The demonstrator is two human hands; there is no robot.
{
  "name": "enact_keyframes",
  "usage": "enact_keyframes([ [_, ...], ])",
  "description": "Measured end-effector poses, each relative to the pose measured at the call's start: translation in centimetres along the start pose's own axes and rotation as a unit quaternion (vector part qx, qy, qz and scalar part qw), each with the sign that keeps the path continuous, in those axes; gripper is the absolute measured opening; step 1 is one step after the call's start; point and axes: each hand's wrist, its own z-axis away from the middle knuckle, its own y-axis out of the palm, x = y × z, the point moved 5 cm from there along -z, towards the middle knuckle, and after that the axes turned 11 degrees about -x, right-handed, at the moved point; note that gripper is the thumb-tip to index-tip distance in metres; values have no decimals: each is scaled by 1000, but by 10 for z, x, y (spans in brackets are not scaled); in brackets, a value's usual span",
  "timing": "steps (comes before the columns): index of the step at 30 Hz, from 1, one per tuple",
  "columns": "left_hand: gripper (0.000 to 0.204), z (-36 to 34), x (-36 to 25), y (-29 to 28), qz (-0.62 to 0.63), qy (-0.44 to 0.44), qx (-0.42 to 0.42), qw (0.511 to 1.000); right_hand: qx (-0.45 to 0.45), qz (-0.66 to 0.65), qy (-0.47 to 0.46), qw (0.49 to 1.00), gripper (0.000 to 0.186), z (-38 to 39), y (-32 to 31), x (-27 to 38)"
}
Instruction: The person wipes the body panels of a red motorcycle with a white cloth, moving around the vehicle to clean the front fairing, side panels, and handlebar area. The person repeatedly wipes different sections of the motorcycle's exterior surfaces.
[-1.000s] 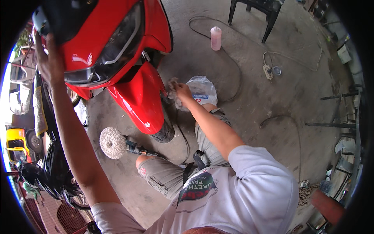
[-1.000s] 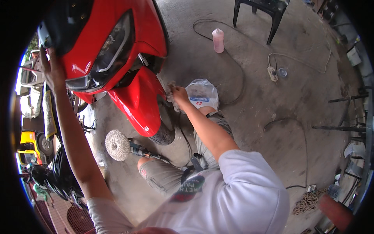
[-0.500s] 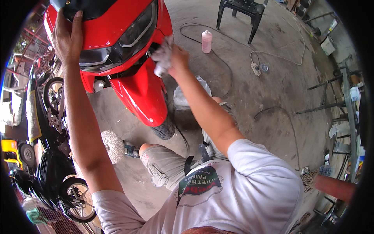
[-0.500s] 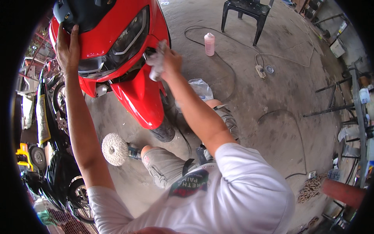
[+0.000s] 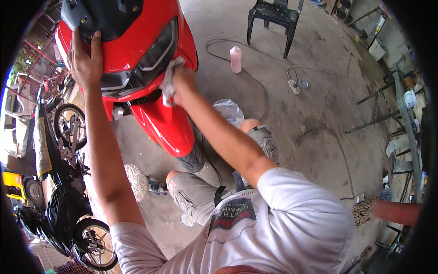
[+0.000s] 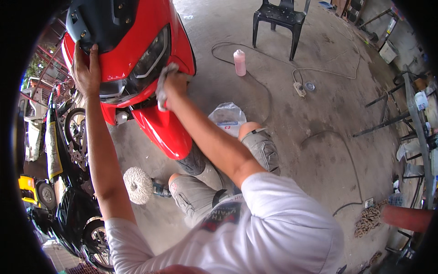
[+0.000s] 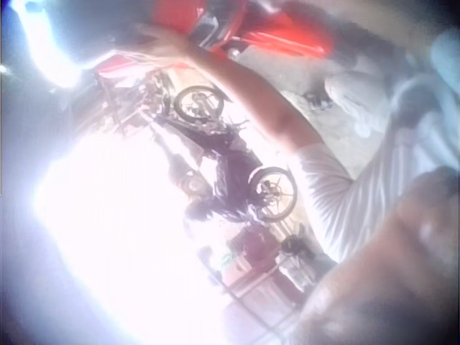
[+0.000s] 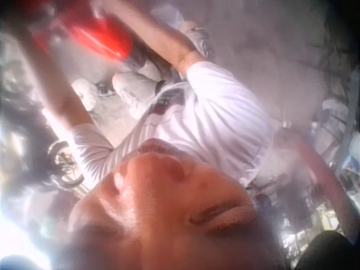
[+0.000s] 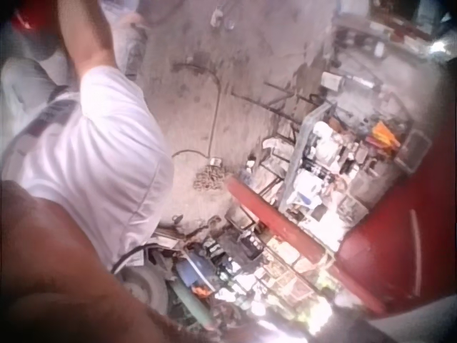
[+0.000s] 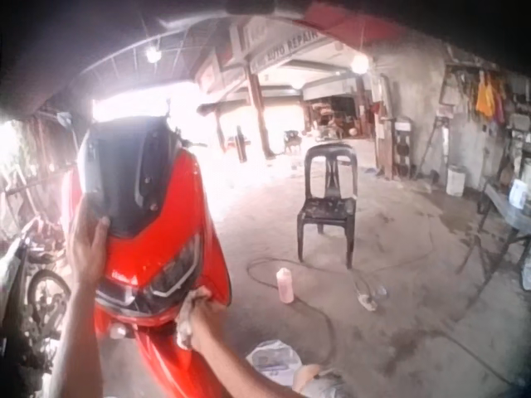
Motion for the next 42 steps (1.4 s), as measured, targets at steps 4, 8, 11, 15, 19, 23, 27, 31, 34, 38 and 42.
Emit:
enact_keyframes([
  [4,74,-4,-19,7,23,-29,19,999,-55,-30,-20,998,33,-29,-2,-10],
  [8,75,-2,-3,-10,11,-57,34,998,-97,-30,43,994,54,25,11,-34],
  [11,74,4,-8,-3,35,-63,34,997,-73,-30,54,995,38,15,7,-58],
  [15,71,-2,-17,1,19,-57,34,998,-110,-25,107,988,25,-48,0,-21],
  [19,69,0,-12,2,28,-77,37,996,9,23,-32,999,16,-24,-15,-35],
  [23,75,4,1,-2,35,-74,27,996,197,-6,117,973,27,55,-31,-37],
  [27,77,-8,20,-10,145,-126,52,980,289,33,138,947,47,74,-34,0],
  [31,74,13,-25,-44,264,-242,77,931,260,-26,76,962,49,72,-29,51],
  [34,77,94,-94,-72,430,-262,78,861,274,-153,45,948,51,87,-21,74],
  [38,76,175,-171,-88,470,-348,148,798,142,392,-576,703,41,138,-3,65],
  [42,39,175,-147,-76,498,-451,108,733,323,256,-515,751,44,166,1,80],
])
